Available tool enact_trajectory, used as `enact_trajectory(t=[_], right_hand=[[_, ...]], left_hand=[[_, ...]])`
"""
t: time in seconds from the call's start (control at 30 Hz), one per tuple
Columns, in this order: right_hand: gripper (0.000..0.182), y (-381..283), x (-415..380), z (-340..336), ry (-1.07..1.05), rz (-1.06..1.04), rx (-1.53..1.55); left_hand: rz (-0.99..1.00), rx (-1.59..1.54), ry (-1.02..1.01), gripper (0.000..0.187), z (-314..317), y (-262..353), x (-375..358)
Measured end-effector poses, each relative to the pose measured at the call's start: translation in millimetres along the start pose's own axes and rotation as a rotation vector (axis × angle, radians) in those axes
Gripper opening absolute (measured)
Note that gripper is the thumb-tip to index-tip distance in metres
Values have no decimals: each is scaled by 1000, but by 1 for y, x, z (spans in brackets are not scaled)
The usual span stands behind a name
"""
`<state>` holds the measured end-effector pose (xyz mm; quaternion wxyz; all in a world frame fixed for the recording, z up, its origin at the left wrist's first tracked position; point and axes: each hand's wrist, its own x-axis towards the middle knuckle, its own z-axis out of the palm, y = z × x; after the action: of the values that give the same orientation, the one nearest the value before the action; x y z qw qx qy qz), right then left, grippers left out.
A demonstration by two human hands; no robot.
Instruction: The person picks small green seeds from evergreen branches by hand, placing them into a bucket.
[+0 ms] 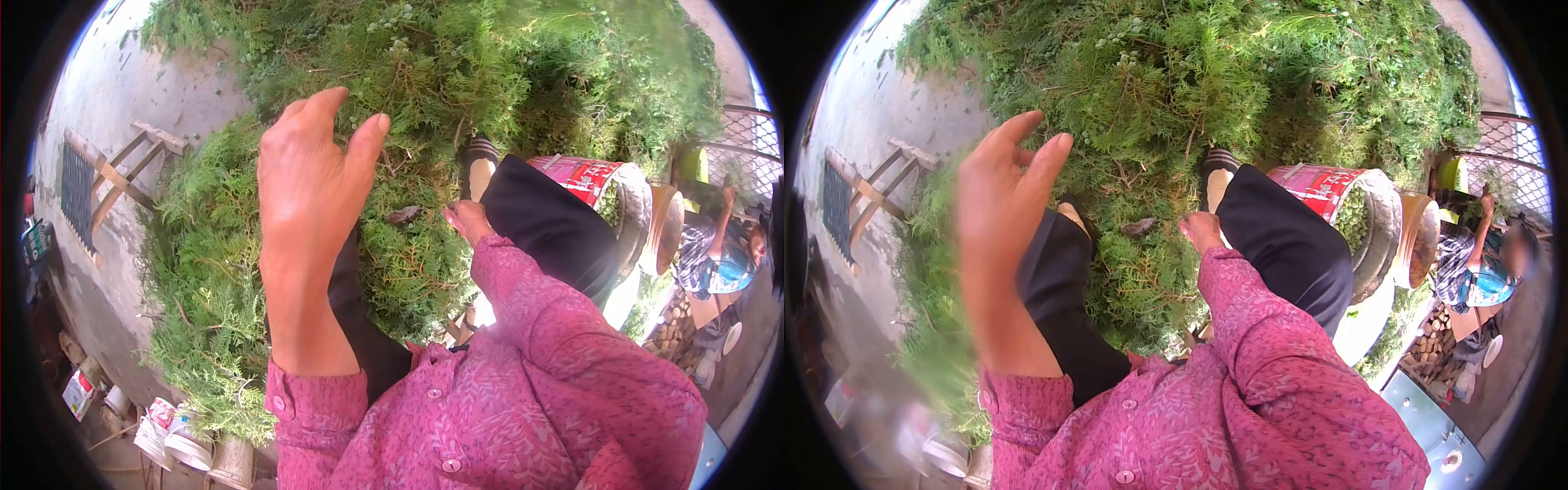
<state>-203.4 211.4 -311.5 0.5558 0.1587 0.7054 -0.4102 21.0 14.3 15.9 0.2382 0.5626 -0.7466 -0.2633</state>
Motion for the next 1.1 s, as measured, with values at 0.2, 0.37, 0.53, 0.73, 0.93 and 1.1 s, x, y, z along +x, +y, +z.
enact_trajectory(t=[0.2, 0.37, 0.53, 0.73, 0.93, 1.1], right_hand=[[21, -16, -43, 23, 159, -486, -765], [20, -4, -69, 58, -41, -859, -1352], [19, 21, -65, 73, -285, -684, -1656], [25, 33, -39, 84, -184, -484, -1830], [17, 29, -38, 66, -208, -563, -1625], [8, 0, -46, 68, -105, 58, -807]], left_hand=[[-73, -97, -18, 40, -3, -1, -2], [-32, -20, -2, 46, -7, -6, -3], [-9, -19, -42, 45, -12, -10, -2], [-64, -64, -24, 45, -19, -24, -1], [-66, 7, -2, 47, -28, -29, 2], [-103, -142, 51, 38, -29, -29, 0]])
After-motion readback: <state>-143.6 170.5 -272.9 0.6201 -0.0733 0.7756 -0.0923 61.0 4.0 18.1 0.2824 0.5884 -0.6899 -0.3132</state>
